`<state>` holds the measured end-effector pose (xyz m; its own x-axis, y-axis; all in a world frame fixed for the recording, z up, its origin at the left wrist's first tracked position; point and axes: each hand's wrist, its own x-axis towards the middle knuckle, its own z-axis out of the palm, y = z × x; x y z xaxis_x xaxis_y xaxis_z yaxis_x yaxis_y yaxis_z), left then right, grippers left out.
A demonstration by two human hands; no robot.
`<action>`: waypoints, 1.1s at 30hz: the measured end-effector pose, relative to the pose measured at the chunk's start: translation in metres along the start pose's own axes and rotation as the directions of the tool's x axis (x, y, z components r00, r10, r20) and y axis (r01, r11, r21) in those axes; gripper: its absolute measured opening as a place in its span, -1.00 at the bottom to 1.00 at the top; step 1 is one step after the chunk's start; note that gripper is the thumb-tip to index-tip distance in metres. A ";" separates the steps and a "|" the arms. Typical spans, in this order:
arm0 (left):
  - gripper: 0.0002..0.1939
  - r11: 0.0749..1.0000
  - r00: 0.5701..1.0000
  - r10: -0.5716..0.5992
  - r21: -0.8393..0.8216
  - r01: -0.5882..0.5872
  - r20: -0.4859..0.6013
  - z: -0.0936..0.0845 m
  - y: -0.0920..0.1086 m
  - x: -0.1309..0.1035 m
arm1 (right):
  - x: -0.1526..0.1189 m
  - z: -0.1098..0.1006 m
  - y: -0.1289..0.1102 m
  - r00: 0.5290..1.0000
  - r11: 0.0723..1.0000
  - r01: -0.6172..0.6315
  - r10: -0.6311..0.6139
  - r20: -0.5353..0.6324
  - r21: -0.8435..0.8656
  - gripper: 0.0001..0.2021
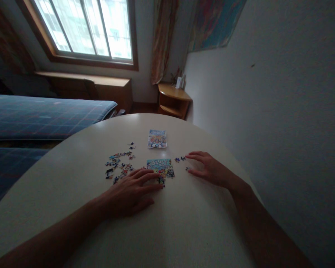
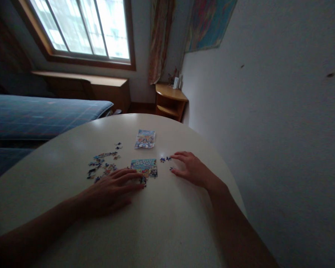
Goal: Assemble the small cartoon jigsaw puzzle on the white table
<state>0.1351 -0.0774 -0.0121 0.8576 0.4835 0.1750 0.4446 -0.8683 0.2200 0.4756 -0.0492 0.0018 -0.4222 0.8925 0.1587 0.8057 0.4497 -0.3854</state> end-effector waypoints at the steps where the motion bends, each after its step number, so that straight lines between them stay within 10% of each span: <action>1: -0.52 1.000 1.000 0.001 -0.004 -0.001 0.008 0.000 0.000 0.000 | 0.000 0.001 0.001 1.000 1.000 -0.002 0.002 0.009 0.013 -0.50; 25: -0.61 0.998 0.996 -0.063 -0.028 0.061 -0.059 0.009 -0.015 0.000 | 0.003 0.013 -0.003 0.999 0.996 -0.026 0.022 0.047 0.084 -0.38; 33: -0.69 0.949 0.943 -0.306 0.040 0.313 -0.128 -0.033 -0.060 -0.030 | 0.010 0.017 -0.009 0.995 0.995 0.091 -0.093 0.042 0.043 -0.47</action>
<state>0.0737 -0.0361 0.0010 0.6400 0.7358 0.2211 0.7005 -0.6771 0.2254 0.4572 -0.0452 -0.0091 -0.5119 0.8448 0.1558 0.7456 0.5271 -0.4078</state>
